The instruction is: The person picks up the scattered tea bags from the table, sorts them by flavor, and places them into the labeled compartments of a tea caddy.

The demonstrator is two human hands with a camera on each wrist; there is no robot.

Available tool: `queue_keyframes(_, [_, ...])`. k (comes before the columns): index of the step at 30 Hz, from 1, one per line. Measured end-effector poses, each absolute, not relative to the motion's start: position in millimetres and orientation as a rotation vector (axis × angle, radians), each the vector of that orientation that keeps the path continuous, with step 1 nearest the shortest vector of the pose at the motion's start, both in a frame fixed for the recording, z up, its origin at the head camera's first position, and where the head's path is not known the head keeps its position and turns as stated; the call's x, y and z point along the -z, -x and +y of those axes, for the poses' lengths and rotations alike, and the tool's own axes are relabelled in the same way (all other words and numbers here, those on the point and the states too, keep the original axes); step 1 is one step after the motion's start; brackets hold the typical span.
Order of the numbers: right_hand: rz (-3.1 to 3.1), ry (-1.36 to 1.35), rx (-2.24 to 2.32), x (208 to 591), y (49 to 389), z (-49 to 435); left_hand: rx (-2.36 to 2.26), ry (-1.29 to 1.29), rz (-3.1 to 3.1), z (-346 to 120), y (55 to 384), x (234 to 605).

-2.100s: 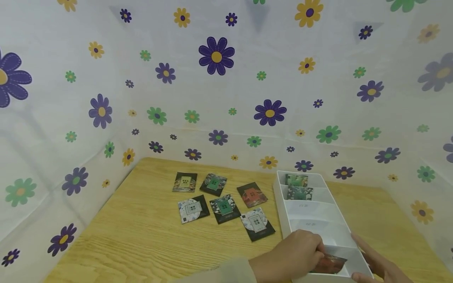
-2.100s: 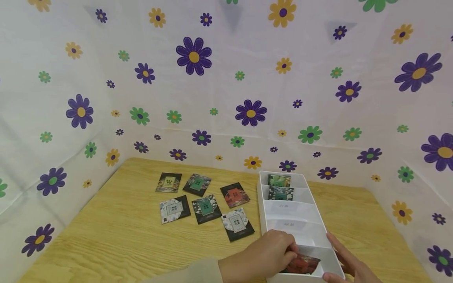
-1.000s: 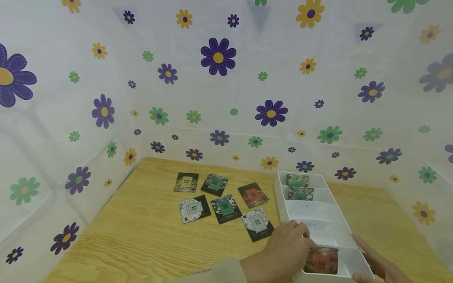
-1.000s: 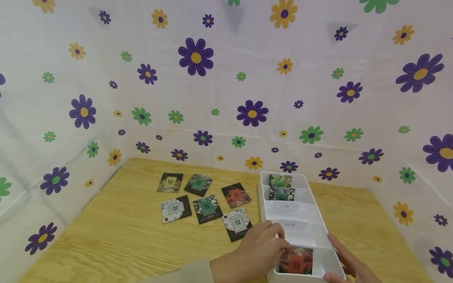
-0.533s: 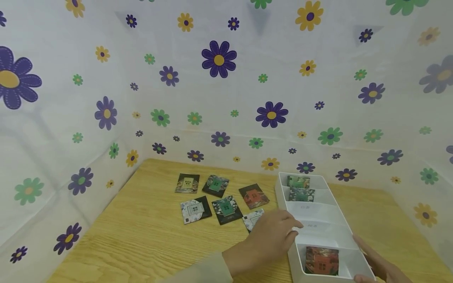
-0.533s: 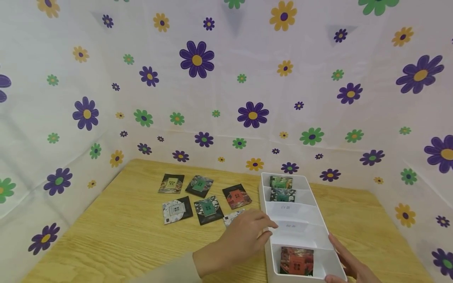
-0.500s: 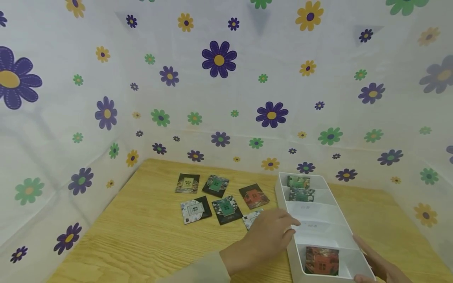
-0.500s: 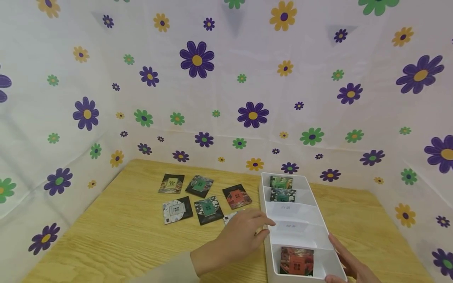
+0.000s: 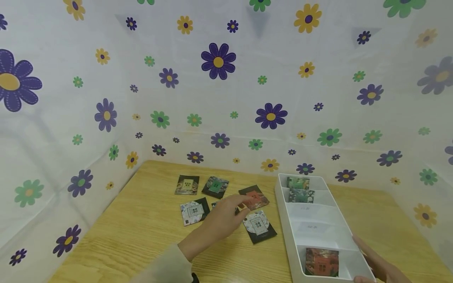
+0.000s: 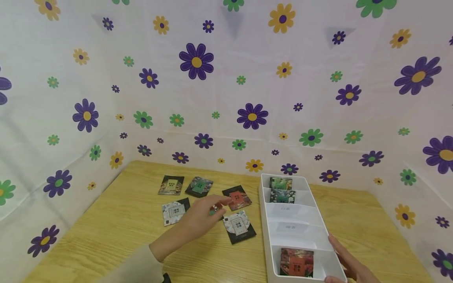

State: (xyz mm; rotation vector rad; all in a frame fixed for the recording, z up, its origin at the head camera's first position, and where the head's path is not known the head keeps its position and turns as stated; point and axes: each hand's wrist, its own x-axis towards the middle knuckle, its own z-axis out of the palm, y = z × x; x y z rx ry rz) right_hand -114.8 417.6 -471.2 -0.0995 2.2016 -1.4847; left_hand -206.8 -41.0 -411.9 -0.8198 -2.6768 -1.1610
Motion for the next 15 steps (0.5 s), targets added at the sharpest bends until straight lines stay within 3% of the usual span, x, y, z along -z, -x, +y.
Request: queue_keyframes(15, [2.228,0.058,1.451,469,114,416,1.293,0.430,-2.670,-141,228,427])
